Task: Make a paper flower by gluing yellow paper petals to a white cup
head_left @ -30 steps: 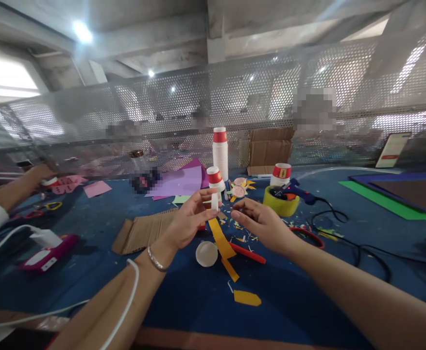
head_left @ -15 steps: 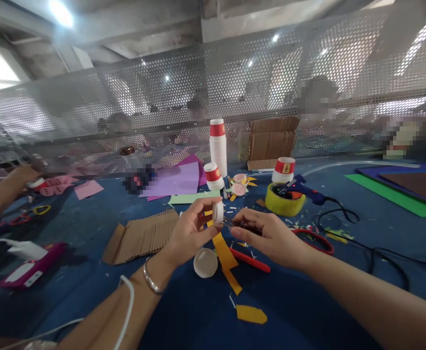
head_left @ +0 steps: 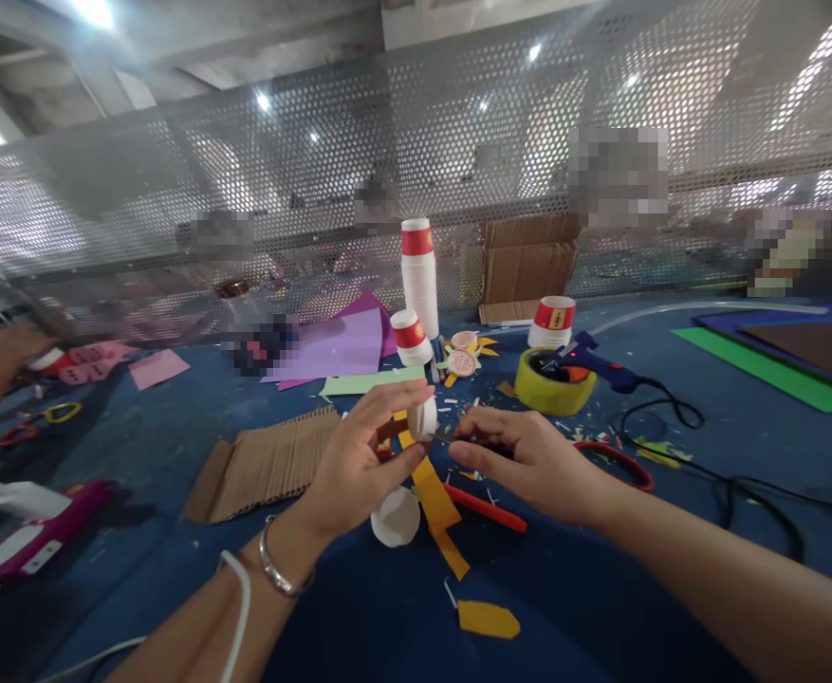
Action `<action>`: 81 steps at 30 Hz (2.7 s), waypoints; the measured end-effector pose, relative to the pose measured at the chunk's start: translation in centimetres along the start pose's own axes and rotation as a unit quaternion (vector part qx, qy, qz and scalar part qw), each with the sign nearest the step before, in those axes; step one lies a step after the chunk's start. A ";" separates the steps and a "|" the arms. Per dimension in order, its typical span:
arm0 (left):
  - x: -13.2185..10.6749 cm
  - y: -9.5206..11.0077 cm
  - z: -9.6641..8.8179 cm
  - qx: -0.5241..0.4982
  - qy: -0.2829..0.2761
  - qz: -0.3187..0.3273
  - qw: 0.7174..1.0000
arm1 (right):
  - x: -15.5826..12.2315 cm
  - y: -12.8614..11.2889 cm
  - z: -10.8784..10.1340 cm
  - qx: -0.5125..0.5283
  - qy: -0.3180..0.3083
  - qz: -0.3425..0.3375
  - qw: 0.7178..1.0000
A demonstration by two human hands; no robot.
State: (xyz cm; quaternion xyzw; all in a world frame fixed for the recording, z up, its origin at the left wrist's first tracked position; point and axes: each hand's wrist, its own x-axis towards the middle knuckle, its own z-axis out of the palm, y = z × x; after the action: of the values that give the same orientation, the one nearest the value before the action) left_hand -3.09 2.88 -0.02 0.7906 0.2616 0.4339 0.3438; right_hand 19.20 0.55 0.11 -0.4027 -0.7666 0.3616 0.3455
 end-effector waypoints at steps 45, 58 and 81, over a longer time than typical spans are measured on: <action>-0.1 1.3 -0.4 0.088 -0.035 0.039 0.995 | -0.4 -0.9 -0.7 0.034 -0.023 -0.003 0.999; 0.2 2.1 -0.8 0.131 -0.038 0.056 0.989 | -0.4 -1.1 -0.9 0.021 -0.028 -0.008 0.999; -0.3 2.9 1.0 0.025 -0.111 -0.175 0.978 | -0.4 -0.9 0.1 -0.015 0.034 0.001 0.999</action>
State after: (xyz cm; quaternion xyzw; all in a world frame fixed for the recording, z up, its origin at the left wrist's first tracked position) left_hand -2.06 0.51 1.73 0.7840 0.3668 0.2696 0.4220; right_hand 18.91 -0.23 0.71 -0.4203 -0.7598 0.3364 0.3646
